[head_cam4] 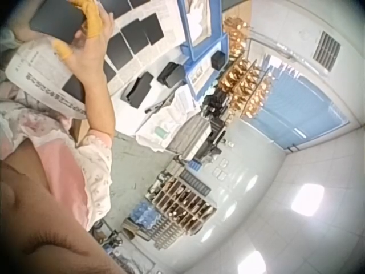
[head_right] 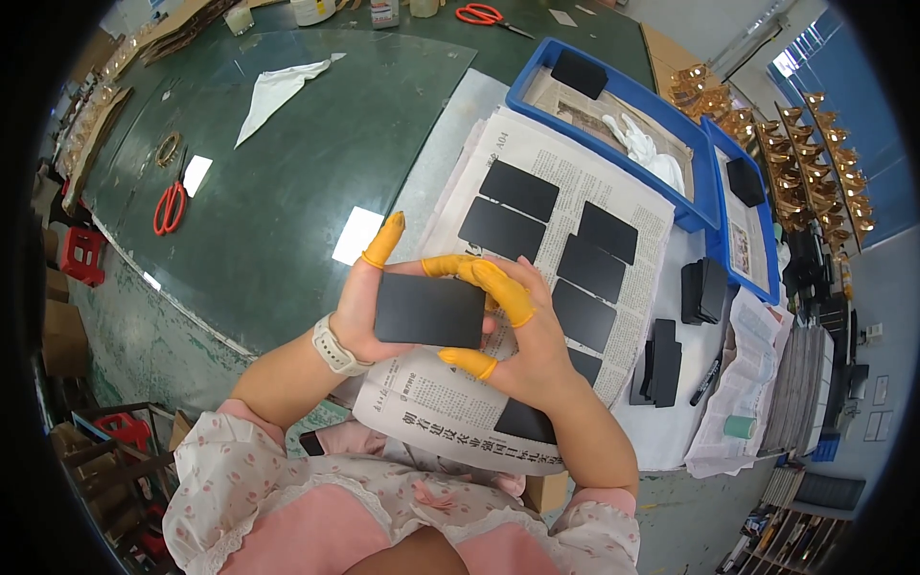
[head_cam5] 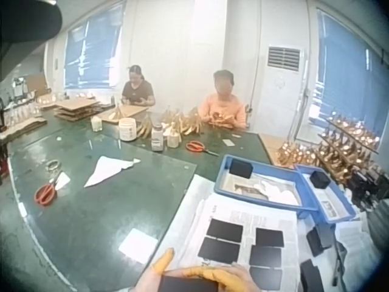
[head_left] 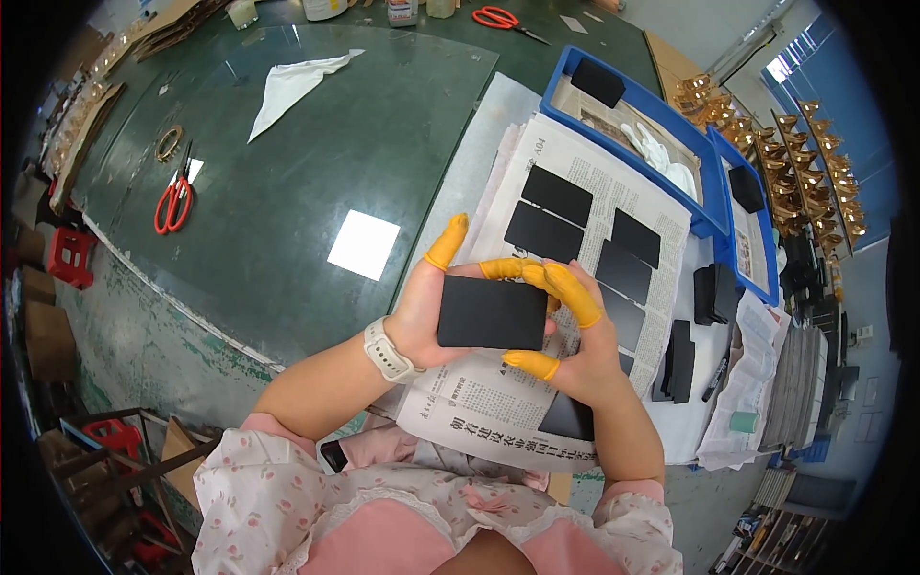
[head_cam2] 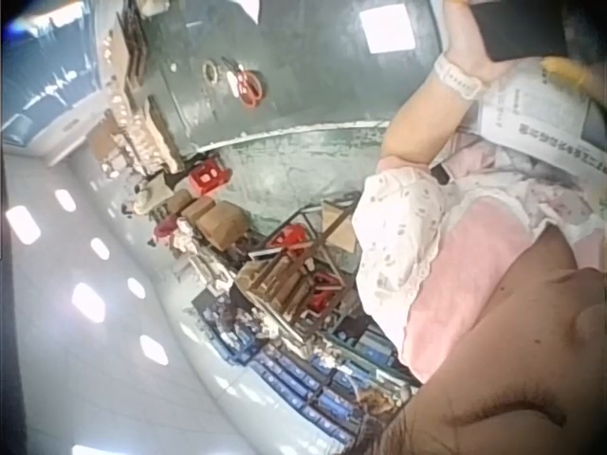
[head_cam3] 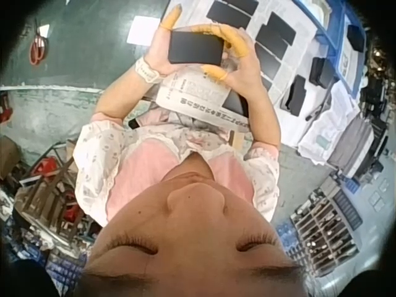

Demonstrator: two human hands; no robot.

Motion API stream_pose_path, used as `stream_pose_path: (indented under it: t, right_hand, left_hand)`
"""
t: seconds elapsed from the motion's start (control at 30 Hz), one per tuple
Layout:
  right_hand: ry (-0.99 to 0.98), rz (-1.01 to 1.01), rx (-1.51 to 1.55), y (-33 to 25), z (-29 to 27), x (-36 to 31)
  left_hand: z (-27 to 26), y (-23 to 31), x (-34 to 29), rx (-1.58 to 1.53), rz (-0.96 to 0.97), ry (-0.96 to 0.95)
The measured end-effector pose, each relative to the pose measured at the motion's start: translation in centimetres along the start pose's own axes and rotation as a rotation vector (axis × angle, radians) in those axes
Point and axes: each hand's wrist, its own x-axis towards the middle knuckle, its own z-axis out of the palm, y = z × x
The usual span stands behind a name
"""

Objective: The person inspects small, black rectangular metal parts on a workbench by hand, checking for defects and sorting them into plastic trays while wearing protective finger cots.

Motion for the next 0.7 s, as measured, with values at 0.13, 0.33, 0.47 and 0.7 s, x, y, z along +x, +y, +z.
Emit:
stream_pose_path:
  t: [0.13,0.33,0.47,0.7]
  right_hand:
    - [0.058,0.040,0.239,0.2,0.3,-0.6]
    - [0.200,0.154,0.714,0.0,0.0,-1.3]
    - [0.173,0.049,0.717,0.9,-0.2,-0.7]
    - [0.191,0.190,0.960,0.9,-0.1,-0.7]
  left_hand:
    - [0.5,0.2,-0.1,-0.018,-0.005,-0.014]
    - [0.1,0.7,-0.5,-0.061,0.034,0.055]
    - [-0.7,1.4,-0.6,-0.101,0.071,-0.087]
    - [-0.6,1.7,-0.6,-0.114,0.141,-0.153]
